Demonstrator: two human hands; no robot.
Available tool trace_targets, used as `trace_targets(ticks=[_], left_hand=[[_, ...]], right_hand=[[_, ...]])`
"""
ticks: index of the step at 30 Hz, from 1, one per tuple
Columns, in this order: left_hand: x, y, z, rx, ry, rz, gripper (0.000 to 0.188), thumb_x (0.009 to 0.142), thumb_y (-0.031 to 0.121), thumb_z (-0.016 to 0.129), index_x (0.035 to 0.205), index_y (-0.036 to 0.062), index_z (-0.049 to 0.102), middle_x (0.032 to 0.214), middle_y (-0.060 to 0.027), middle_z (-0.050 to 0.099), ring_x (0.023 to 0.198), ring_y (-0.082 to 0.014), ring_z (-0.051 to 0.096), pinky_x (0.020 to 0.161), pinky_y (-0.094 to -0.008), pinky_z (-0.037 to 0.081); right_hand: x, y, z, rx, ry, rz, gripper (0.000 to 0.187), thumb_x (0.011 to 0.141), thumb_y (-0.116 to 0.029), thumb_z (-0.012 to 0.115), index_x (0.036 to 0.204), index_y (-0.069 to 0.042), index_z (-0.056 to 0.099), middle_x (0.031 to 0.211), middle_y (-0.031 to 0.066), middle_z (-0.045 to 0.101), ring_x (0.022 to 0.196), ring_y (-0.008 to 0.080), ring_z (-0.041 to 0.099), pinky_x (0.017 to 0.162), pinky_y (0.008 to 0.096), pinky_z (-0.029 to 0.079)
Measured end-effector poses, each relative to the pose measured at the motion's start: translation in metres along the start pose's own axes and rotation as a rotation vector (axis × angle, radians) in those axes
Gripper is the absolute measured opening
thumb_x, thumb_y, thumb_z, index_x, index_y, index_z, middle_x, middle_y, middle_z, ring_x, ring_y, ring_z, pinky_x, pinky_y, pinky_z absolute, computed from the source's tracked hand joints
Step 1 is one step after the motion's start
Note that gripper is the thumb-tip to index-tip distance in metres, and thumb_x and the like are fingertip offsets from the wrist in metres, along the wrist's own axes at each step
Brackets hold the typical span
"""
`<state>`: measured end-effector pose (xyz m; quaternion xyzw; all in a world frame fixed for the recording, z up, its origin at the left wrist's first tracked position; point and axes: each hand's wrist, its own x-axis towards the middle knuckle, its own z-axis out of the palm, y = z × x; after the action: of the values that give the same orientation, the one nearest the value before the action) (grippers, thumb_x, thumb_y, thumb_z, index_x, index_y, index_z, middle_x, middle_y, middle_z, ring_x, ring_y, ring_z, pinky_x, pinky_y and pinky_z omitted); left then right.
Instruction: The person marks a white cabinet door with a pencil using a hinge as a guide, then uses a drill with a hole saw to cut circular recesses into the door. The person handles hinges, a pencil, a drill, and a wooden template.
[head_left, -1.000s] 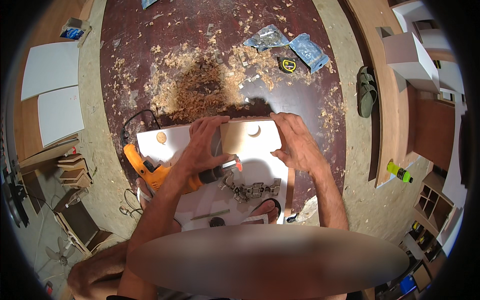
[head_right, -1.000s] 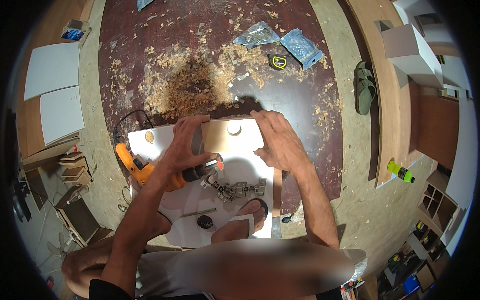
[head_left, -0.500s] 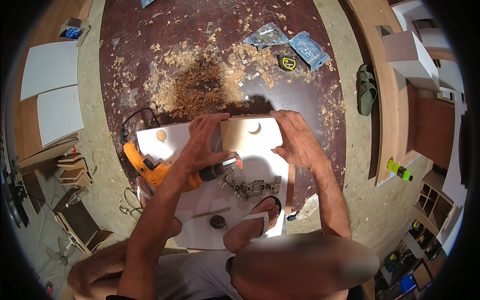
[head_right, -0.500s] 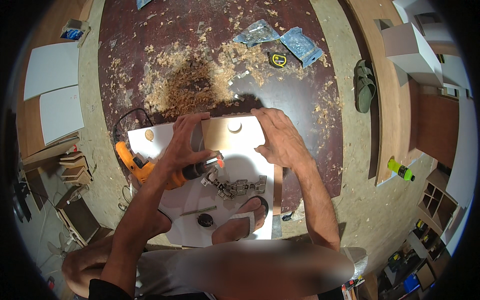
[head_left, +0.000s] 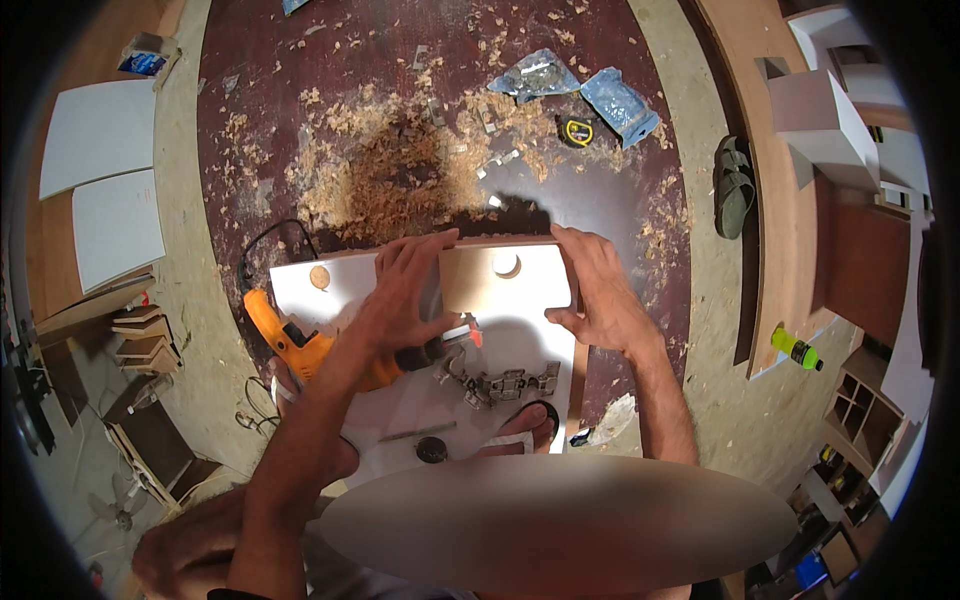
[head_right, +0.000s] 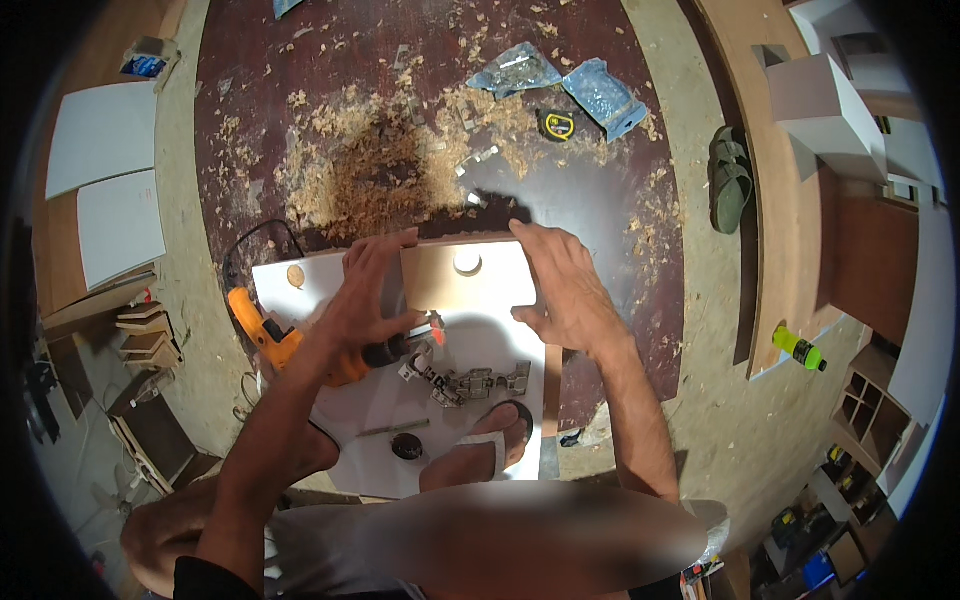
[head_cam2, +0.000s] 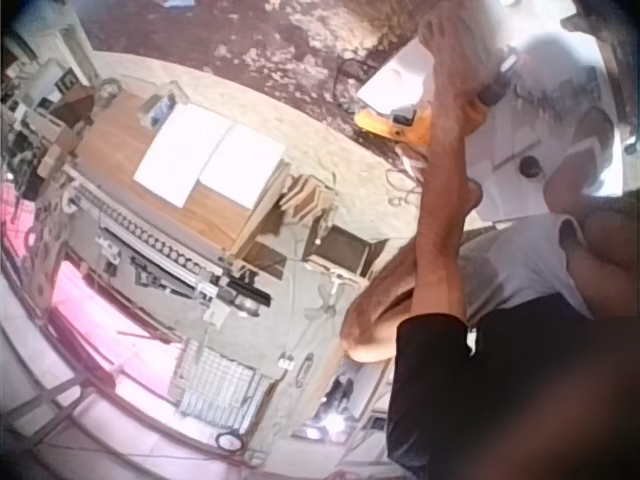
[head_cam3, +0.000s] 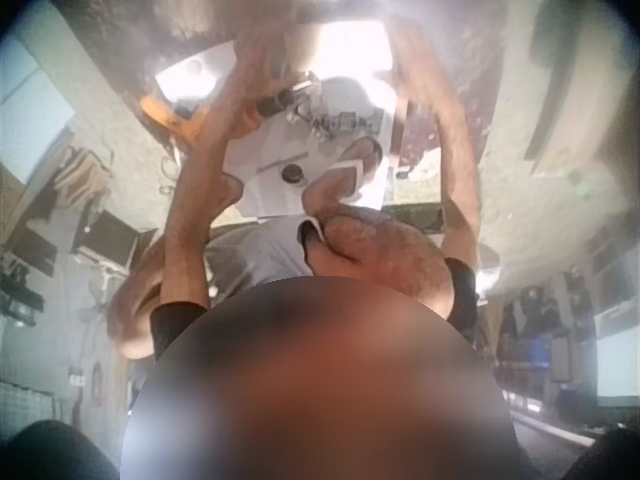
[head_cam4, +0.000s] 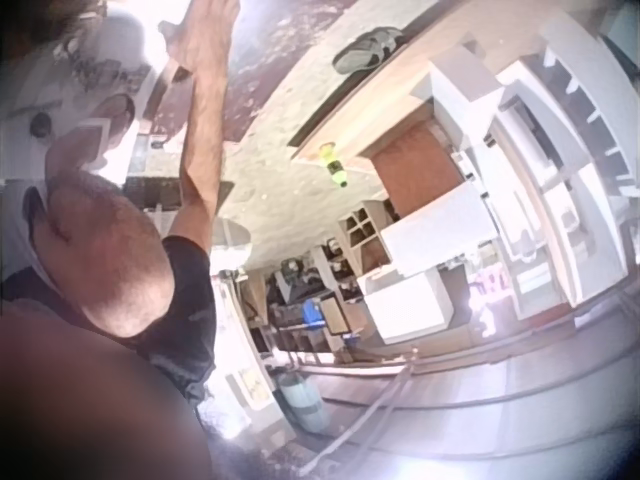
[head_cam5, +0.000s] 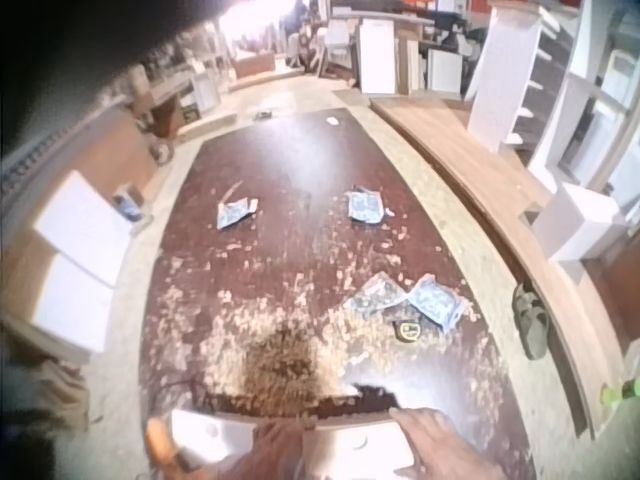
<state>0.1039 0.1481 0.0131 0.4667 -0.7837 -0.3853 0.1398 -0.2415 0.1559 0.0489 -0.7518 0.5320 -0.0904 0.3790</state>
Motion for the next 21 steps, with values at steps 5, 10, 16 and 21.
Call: trace_targets(ticks=[5, 10, 16, 21], left_hand=[[0.001, 0.001, -0.002, -0.011, -0.014, -0.013, 0.111, 0.074, 0.033, 0.094, 0.169, 0.0146, 0.04, 0.157, -0.0129, 0.056, 0.149, -0.0396, 0.045, 0.128, -0.0543, 0.029], [0.003, -0.001, -0.002, -0.004, 0.015, 0.022, 0.109, 0.074, 0.03, 0.093, 0.168, 0.0124, 0.042, 0.153, -0.0113, 0.06, 0.146, -0.0365, 0.05, 0.128, -0.0524, 0.03], [0.003, 0.001, -0.002, -0.053, 0.009, -0.004, 0.11, 0.073, 0.025, 0.094, 0.169, 0.0154, 0.041, 0.155, -0.01, 0.06, 0.147, -0.0348, 0.05, 0.129, -0.0525, 0.03], [0.004, 0.001, -0.003, -0.039, 0.008, -0.004, 0.109, 0.073, 0.025, 0.093, 0.168, 0.0142, 0.041, 0.154, -0.0101, 0.061, 0.148, -0.0335, 0.05, 0.132, -0.0533, 0.029]], right_hand=[[0.003, 0.001, 0.002, 0.004, -0.008, -0.01, 0.113, 0.074, -0.007, 0.095, 0.169, -0.007, 0.035, 0.158, 0.0199, 0.051, 0.146, 0.0445, 0.046, 0.126, 0.0542, 0.038], [0.003, 0.002, 0.006, -0.017, 0.011, -0.002, 0.112, 0.072, -0.005, 0.095, 0.168, -0.011, 0.038, 0.156, 0.0175, 0.053, 0.145, 0.0468, 0.045, 0.126, 0.0573, 0.039], [0.002, 0.005, 0.01, 0.023, 0.027, 0.02, 0.111, 0.071, -0.005, 0.094, 0.167, -0.014, 0.039, 0.153, 0.0174, 0.056, 0.144, 0.0465, 0.046, 0.126, 0.0578, 0.04], [0.002, 0.005, 0.011, 0.017, 0.037, 0.028, 0.108, 0.072, -0.004, 0.093, 0.166, -0.014, 0.04, 0.151, 0.0172, 0.057, 0.144, 0.046, 0.046, 0.127, 0.0567, 0.041]])
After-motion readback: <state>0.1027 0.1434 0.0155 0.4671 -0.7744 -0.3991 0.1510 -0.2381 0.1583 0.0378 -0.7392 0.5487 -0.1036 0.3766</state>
